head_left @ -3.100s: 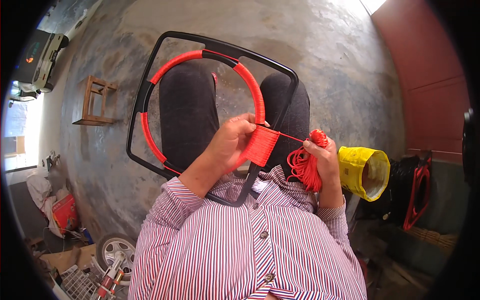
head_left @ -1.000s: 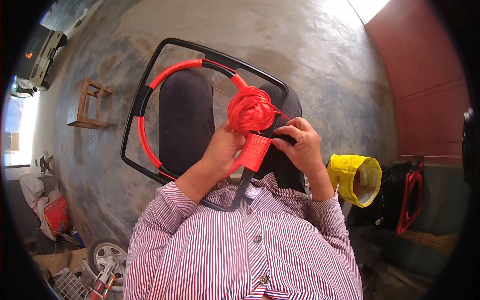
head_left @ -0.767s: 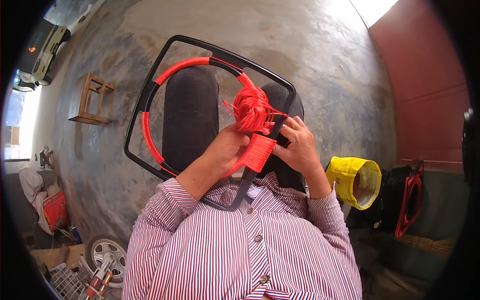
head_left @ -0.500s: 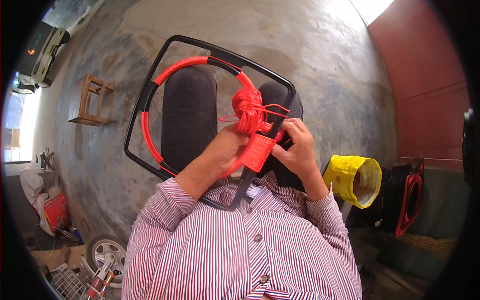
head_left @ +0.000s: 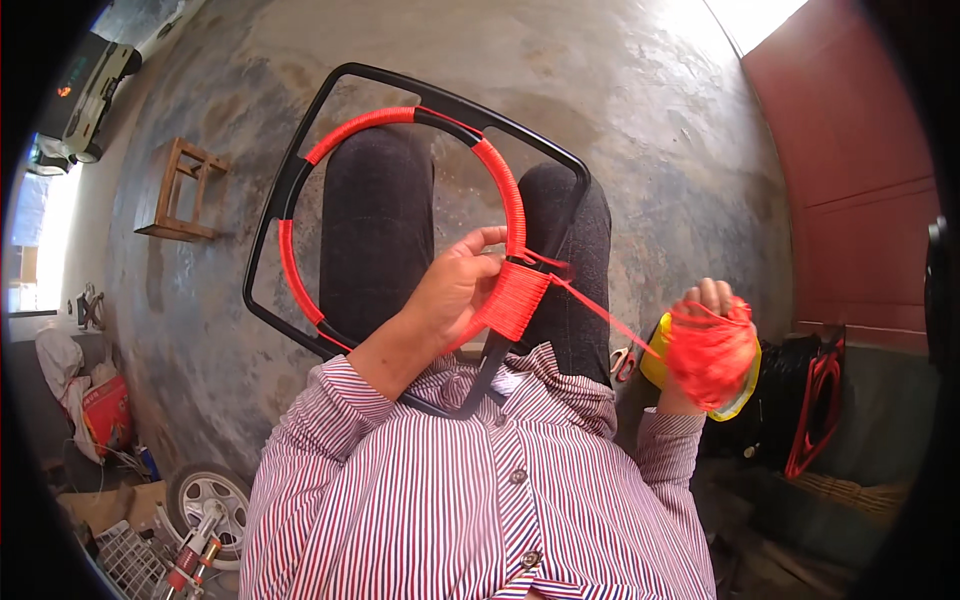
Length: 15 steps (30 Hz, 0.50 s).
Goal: Wrapping a circular black furniture frame with red cord by hand.
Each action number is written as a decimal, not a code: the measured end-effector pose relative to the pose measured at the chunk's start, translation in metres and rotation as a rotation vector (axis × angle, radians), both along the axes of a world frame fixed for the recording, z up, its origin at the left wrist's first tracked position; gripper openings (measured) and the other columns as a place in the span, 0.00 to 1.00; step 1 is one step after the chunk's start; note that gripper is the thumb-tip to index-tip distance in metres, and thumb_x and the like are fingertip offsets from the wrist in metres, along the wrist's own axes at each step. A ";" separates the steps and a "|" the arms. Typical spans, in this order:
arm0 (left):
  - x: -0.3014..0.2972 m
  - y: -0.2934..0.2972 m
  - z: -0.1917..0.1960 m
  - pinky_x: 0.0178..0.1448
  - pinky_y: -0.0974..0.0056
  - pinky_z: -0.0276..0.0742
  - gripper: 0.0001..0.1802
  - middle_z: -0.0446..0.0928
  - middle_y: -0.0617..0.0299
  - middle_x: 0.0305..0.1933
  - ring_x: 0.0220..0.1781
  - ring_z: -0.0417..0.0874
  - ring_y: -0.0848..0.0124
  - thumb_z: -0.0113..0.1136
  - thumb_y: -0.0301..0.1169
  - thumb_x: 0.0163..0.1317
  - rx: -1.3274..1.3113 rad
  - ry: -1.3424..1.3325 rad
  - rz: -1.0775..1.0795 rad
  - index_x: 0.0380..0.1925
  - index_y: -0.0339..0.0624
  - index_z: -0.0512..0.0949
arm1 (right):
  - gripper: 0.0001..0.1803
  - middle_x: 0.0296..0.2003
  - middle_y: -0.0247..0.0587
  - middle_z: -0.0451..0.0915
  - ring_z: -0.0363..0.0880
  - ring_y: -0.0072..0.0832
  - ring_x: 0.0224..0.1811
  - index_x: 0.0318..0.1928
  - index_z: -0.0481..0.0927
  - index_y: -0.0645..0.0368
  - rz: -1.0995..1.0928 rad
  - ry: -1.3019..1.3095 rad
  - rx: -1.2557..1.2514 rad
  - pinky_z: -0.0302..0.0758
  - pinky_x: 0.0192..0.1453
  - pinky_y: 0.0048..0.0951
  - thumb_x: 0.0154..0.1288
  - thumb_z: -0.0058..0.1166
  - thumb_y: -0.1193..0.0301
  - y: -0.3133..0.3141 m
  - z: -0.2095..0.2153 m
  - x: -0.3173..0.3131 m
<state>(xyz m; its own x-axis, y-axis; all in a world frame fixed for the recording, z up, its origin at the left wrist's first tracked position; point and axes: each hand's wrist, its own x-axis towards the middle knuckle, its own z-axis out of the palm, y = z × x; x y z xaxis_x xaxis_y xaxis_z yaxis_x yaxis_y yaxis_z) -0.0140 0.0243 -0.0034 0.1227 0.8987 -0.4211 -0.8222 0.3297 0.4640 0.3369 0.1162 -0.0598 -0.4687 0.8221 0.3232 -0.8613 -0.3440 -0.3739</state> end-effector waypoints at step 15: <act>-0.003 -0.012 -0.001 0.55 0.65 0.85 0.12 0.81 0.53 0.45 0.46 0.85 0.70 0.58 0.16 0.64 0.143 0.269 -0.082 0.47 0.29 0.75 | 0.13 0.30 0.34 0.77 0.78 0.21 0.25 0.43 0.71 0.59 -0.120 -1.036 0.010 0.78 0.30 0.24 0.60 0.57 0.84 -0.045 0.062 -0.128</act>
<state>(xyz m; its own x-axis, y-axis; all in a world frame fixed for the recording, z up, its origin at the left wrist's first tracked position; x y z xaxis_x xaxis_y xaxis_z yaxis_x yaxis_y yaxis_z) -0.0167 0.0127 -0.0045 0.0987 0.9428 -0.3184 -0.6370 0.3056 0.7077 0.2088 0.0708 0.0018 -0.4354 0.8813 -0.1837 -0.1450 -0.2701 -0.9519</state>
